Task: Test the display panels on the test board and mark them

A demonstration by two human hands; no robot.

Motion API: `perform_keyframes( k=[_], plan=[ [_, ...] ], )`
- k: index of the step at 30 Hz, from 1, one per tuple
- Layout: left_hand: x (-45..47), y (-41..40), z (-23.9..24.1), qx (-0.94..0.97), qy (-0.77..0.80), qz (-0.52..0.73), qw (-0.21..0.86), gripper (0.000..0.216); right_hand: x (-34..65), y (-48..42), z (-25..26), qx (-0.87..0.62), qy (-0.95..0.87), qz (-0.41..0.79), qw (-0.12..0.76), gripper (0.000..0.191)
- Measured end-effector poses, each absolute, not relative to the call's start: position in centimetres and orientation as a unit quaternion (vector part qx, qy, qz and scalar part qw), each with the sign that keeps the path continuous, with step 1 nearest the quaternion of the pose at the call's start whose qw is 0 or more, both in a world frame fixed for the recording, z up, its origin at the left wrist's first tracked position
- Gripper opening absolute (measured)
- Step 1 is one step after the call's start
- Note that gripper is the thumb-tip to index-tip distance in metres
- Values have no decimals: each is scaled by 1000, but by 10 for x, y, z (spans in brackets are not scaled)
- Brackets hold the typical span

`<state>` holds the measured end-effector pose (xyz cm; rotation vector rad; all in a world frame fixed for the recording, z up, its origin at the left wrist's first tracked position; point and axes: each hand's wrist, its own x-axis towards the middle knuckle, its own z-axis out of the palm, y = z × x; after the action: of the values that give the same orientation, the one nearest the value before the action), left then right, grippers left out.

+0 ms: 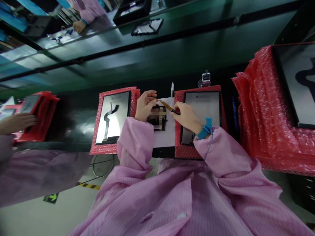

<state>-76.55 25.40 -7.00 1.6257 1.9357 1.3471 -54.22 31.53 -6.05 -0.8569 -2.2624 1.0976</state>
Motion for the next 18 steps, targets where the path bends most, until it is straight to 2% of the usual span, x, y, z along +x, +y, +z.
perform_keyframes(
  k=[3,8,12,18],
  plan=[
    [-753,248,-59,603,654,442,116,33,-539,316,-55,-306,-818,441,207,18],
    [-729,241,-48,728,630,270,33,23,-536,315,-48,-281,-809,481,188,16],
    [-723,239,-47,747,628,212,54,17,-536,314,-47,-274,-810,483,189,11],
    [-722,239,-46,756,616,207,79,19,-535,314,-48,-274,-821,470,175,5]
  ],
)
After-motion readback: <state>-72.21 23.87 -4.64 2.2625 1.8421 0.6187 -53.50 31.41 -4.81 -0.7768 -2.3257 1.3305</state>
